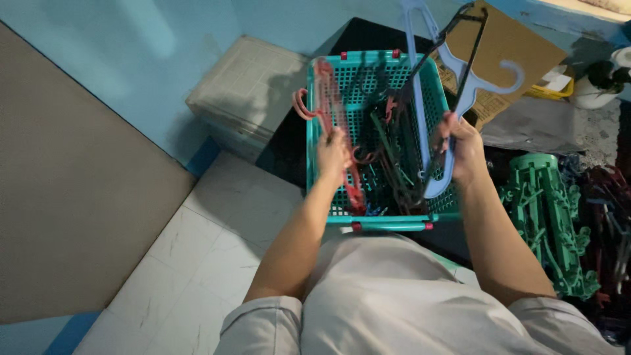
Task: The person sorts various clothes hangers by hand, placing them into a plastic basket on a table before carrying the basket and placing it into a shelf.
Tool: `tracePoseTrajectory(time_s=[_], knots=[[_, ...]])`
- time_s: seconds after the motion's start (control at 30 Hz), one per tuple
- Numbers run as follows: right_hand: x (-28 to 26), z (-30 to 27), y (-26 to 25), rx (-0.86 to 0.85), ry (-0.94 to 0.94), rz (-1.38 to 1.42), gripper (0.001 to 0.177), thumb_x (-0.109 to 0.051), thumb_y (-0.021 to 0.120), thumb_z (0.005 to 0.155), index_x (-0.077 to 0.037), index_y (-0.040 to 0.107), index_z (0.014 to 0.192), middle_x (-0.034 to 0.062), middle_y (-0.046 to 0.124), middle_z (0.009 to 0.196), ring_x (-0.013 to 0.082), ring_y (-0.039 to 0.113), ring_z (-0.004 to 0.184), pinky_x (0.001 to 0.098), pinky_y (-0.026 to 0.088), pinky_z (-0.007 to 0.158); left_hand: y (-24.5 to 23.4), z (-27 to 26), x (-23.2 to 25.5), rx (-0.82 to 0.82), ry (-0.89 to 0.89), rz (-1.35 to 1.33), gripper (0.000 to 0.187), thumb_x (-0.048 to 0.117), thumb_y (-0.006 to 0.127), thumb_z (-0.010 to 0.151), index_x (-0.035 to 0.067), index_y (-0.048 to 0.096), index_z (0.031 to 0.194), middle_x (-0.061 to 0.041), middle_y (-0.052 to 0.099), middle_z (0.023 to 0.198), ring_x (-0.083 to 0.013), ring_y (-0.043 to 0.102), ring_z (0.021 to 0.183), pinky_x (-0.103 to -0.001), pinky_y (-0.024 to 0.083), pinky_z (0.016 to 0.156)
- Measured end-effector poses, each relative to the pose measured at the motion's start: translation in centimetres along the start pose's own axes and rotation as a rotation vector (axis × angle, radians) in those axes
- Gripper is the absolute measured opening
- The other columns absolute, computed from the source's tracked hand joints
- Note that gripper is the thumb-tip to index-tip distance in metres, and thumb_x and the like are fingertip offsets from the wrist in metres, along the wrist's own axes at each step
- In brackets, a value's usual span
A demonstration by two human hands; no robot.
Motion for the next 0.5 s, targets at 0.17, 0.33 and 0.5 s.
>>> tracePoseTrajectory(time_s=[0.17,0.33,0.5], knots=[[4.3,1.2,-0.4,-0.253,0.193,0.4,0.01,-0.014,0.062,0.1,-0.016,0.065,0.109,-0.0042,0.06,0.075,0.0095,0.051,0.057,0.0237,0.042,0.05,4.5,-3.9,0.2,-0.192,-0.306,-0.277,0.051,0.059,0.066,0.094,0.009,0.058,0.097,0.008,0.036,0.057,-0.0058,0.035,0.041,-0.024,0.028,0.037],[5.5,0.6,2.6,-0.005,0.107,-0.281,0.019,-0.025,0.056,0.105,-0.008,0.064,0.105,0.0009,0.067,0.079,0.0094,0.05,0.054,0.0259,0.041,0.048,6.6,-6.6,0.2,-0.306,-0.339,-0.128,0.031,0.043,0.07,0.091,0.014,0.059,0.092,0.005,0.052,0.065,-0.0077,0.044,0.048,-0.026,0.035,0.044],[2.9,1.0,2.1,0.114,0.003,-0.249,0.017,-0.021,0.052,0.105,-0.007,0.057,0.098,0.0074,0.075,0.08,0.0145,0.05,0.048,0.0289,0.041,0.046,4.4,-5.4,0.1,-0.218,-0.257,-0.063,0.024,0.03,0.073,0.089,0.018,0.055,0.079,0.005,0.045,0.056,-0.0094,0.042,0.042,-0.027,0.034,0.038]])
Point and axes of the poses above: each hand's wrist, its own z-axis towards the middle knuckle, its own y-axis out of the palm, x = y × z, the point moved 3 cm from there along z, towards the middle knuckle
